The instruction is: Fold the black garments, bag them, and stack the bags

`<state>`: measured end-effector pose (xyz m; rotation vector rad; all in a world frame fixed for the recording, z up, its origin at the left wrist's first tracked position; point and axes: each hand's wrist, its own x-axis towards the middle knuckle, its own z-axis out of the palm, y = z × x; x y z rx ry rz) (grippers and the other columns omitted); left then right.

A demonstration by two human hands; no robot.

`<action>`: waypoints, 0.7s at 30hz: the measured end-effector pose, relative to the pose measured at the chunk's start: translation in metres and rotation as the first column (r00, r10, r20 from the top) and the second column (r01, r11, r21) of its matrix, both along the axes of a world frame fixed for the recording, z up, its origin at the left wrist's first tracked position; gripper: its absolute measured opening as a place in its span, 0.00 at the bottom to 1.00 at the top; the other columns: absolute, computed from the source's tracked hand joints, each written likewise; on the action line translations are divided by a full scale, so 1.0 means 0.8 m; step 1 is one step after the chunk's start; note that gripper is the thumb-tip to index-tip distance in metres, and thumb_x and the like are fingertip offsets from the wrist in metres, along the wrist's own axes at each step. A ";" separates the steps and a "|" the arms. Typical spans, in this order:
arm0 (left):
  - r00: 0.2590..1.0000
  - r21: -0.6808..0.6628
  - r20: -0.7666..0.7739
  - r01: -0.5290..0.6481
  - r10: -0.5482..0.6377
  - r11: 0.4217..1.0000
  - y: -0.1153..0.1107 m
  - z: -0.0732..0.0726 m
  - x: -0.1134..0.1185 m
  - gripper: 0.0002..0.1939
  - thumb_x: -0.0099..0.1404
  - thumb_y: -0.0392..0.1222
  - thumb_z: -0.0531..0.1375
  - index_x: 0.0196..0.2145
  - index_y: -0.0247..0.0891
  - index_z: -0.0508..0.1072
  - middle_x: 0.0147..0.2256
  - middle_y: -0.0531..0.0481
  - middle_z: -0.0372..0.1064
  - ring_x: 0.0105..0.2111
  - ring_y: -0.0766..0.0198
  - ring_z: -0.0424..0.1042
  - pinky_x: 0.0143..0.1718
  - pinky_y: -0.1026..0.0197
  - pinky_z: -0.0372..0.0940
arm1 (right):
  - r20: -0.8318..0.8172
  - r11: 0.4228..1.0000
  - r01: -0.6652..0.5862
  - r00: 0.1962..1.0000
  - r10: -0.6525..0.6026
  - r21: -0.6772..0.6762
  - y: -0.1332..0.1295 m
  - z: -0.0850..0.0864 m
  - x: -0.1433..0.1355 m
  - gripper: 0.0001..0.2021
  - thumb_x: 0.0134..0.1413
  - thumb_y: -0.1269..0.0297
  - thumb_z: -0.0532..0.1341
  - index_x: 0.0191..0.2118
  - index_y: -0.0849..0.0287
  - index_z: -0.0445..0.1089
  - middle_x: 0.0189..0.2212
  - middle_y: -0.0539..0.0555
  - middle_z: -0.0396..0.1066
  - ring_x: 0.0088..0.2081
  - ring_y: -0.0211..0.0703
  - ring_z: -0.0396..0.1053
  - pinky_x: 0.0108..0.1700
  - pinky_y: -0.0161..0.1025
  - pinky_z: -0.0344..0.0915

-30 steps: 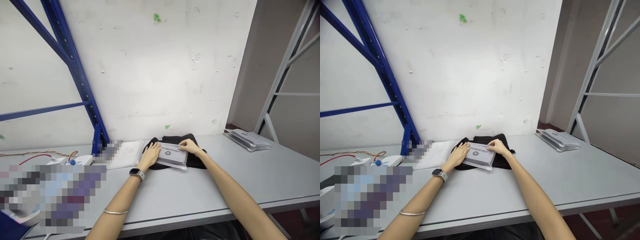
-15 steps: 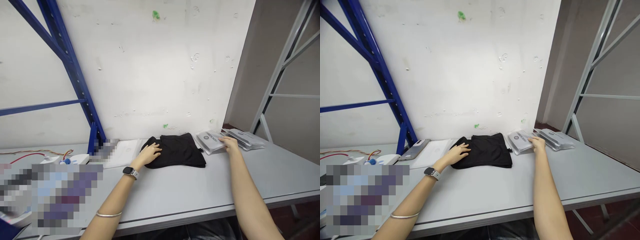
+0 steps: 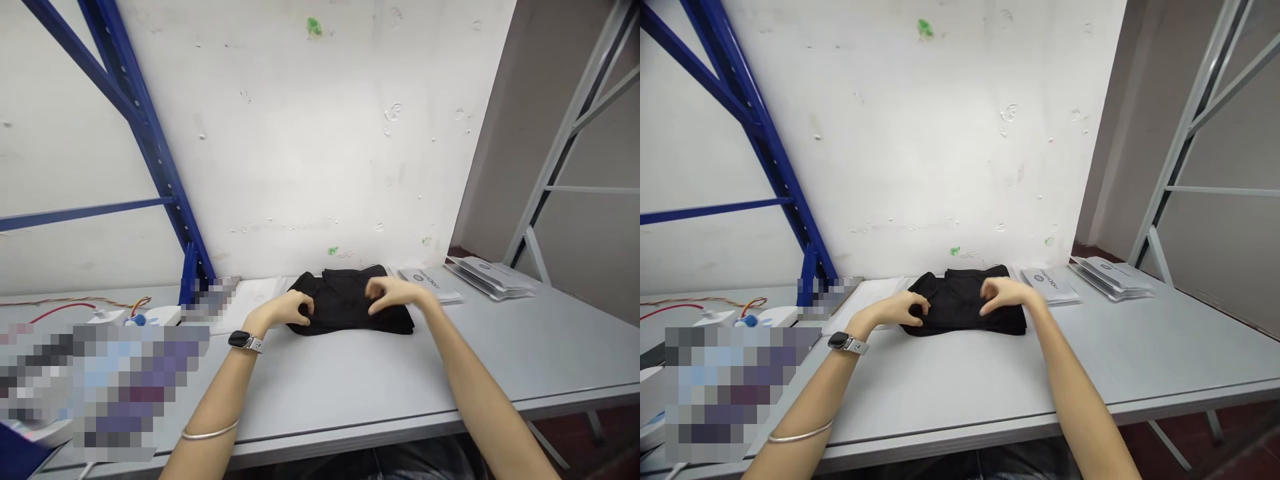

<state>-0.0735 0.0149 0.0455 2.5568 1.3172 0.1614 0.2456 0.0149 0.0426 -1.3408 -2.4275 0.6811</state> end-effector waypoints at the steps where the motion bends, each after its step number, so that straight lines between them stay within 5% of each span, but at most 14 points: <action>1: 1.000 0.005 -0.002 0.005 -0.005 1.000 0.000 0.001 0.001 0.10 0.51 0.40 0.58 0.32 0.43 0.76 0.34 0.53 0.74 0.33 0.61 0.71 0.34 0.63 0.62 | 0.110 0.999 -0.054 0.993 0.053 0.004 -0.006 -0.002 -0.023 0.21 0.38 0.52 0.68 0.39 0.55 0.67 0.38 0.51 0.70 0.37 0.42 0.68 0.34 0.35 0.63; 3: 1.000 0.018 -0.003 0.019 -0.018 1.000 -0.002 0.003 0.002 0.11 0.52 0.37 0.54 0.31 0.42 0.74 0.31 0.52 0.72 0.30 0.62 0.69 0.31 0.63 0.60 | 0.172 0.998 -0.066 0.983 0.061 0.021 -0.014 -0.007 -0.056 0.20 0.32 0.54 0.70 0.34 0.55 0.67 0.35 0.50 0.69 0.34 0.43 0.66 0.30 0.35 0.60; 6: 1.000 0.051 0.010 -0.002 0.001 0.999 -0.005 0.006 0.002 0.13 0.47 0.34 0.51 0.31 0.41 0.72 0.29 0.52 0.70 0.28 0.63 0.66 0.26 0.63 0.56 | 0.205 0.998 -0.004 0.979 -0.009 0.067 -0.018 -0.011 -0.064 0.09 0.38 0.65 0.65 0.29 0.55 0.66 0.30 0.49 0.67 0.30 0.41 0.64 0.28 0.35 0.56; 10: 0.999 0.072 0.027 -0.043 0.041 0.996 -0.006 0.011 -0.003 0.12 0.47 0.33 0.50 0.28 0.40 0.70 0.26 0.54 0.67 0.26 0.64 0.63 0.26 0.63 0.54 | 0.262 0.987 0.153 0.952 -0.158 0.041 -0.014 -0.003 -0.025 0.08 0.35 0.76 0.58 0.25 0.55 0.65 0.27 0.48 0.66 0.25 0.37 0.61 0.24 0.34 0.52; 14: 0.990 0.048 0.144 -0.013 0.006 0.999 -0.008 0.029 -0.012 0.11 0.56 0.36 0.50 0.29 0.40 0.72 0.28 0.54 0.69 0.28 0.64 0.65 0.31 0.63 0.57 | 0.150 0.963 0.265 0.951 -0.271 0.056 -0.011 0.015 0.020 0.06 0.39 0.74 0.56 0.23 0.56 0.66 0.24 0.49 0.64 0.24 0.37 0.59 0.24 0.34 0.52; 18: 0.947 -0.233 0.319 0.030 0.047 0.972 -0.021 0.048 -0.031 0.13 0.59 0.47 0.54 0.37 0.41 0.76 0.38 0.52 0.74 0.39 0.60 0.70 0.40 0.62 0.62 | -0.172 0.988 0.136 0.974 -0.147 -0.075 -0.030 0.037 0.050 0.05 0.43 0.69 0.56 0.26 0.57 0.69 0.24 0.50 0.66 0.27 0.39 0.62 0.28 0.35 0.57; 21: 0.928 -0.385 0.352 0.023 0.123 0.923 -0.029 0.048 -0.047 0.14 0.55 0.51 0.58 0.33 0.41 0.77 0.35 0.50 0.75 0.37 0.59 0.71 0.40 0.61 0.63 | -0.240 0.970 -0.028 0.970 -0.031 -0.240 -0.046 0.048 0.064 0.06 0.44 0.65 0.60 0.29 0.58 0.72 0.26 0.51 0.68 0.30 0.40 0.64 0.30 0.36 0.58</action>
